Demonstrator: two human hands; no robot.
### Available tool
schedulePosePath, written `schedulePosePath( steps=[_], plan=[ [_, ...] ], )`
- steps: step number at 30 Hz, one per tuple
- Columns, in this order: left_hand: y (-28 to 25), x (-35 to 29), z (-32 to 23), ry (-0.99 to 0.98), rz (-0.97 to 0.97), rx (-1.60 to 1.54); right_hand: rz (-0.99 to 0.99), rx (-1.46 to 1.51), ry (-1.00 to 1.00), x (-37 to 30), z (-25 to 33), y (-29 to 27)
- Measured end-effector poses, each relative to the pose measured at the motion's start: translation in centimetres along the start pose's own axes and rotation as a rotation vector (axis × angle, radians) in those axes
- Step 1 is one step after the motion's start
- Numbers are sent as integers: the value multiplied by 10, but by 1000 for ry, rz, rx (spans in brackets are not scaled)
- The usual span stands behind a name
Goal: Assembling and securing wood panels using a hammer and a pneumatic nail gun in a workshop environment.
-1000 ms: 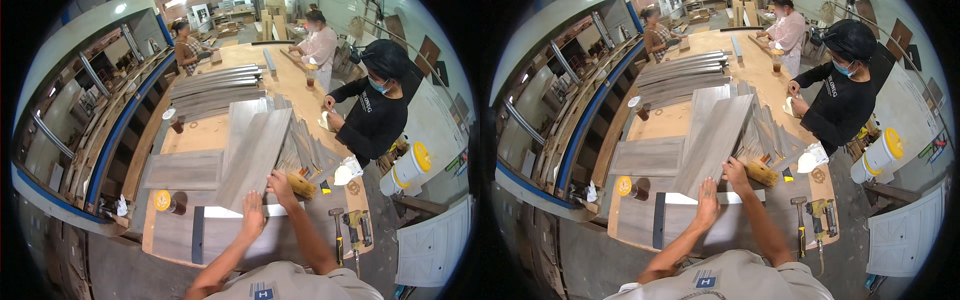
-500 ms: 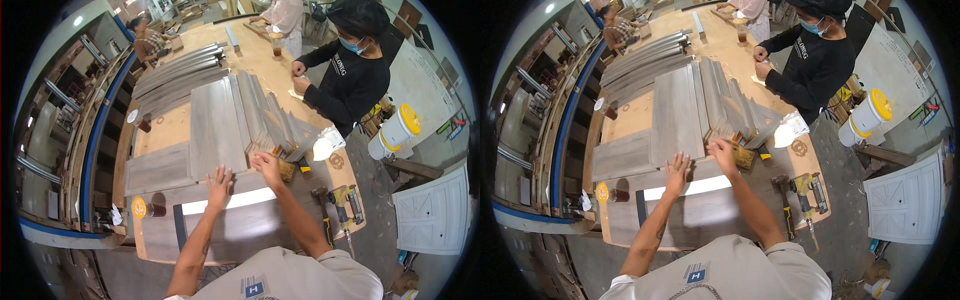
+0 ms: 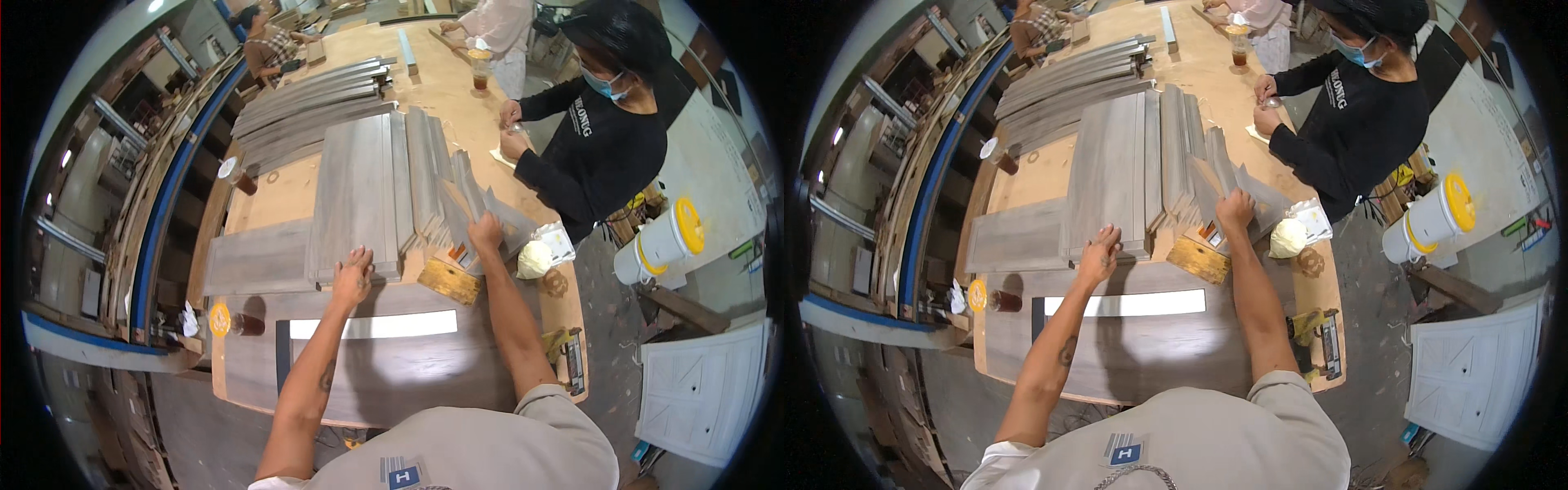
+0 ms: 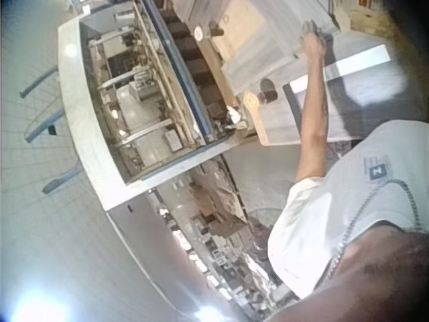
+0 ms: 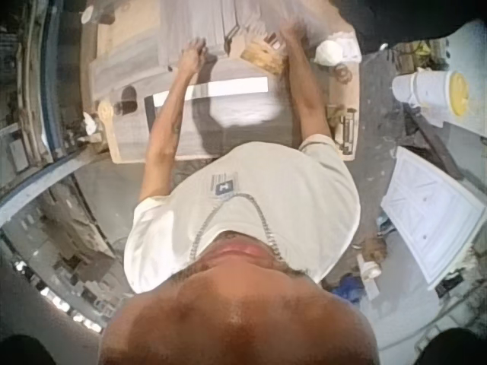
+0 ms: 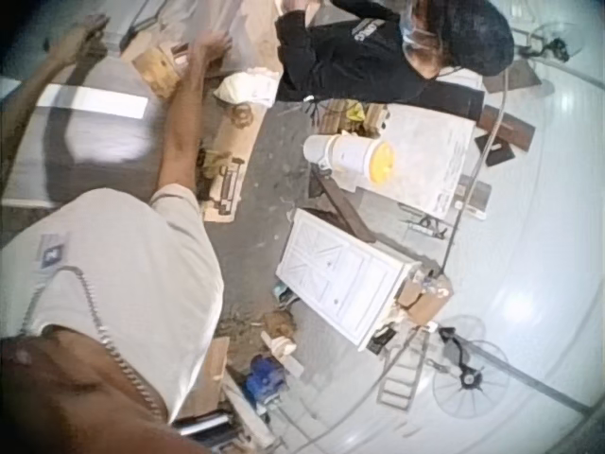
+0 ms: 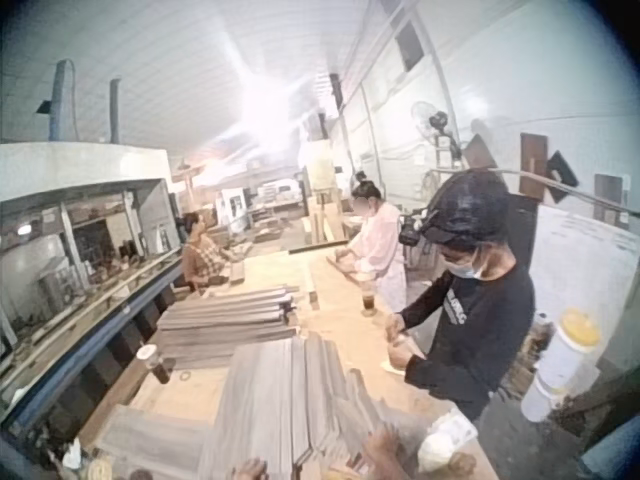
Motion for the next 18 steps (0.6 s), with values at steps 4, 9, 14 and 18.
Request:
schedulePosePath(
  steps=[4,9,14,18],
  plan=[
    [-15,-53,-21,128,-57,-291,188,1,11,6,5,12],
    [9,-157,-21,-225,-36,-753,300,114,87,33,-39,18],
    [25,-275,35,-395,-194,-926,574,910,207,-21,-16,22],
    [20,-325,48,-527,-321,-1009,794,1261,114,-150,6,-29]
  ],
)
Point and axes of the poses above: each hand's wrist, its own x-axis towards the middle knuckle, its own y-axis out of the palm, z = x × y, the point moved 9 cm from there along x, towards the middle knuckle, and after that the axes turned 12 degrees about -x, right-handed, at the moved point
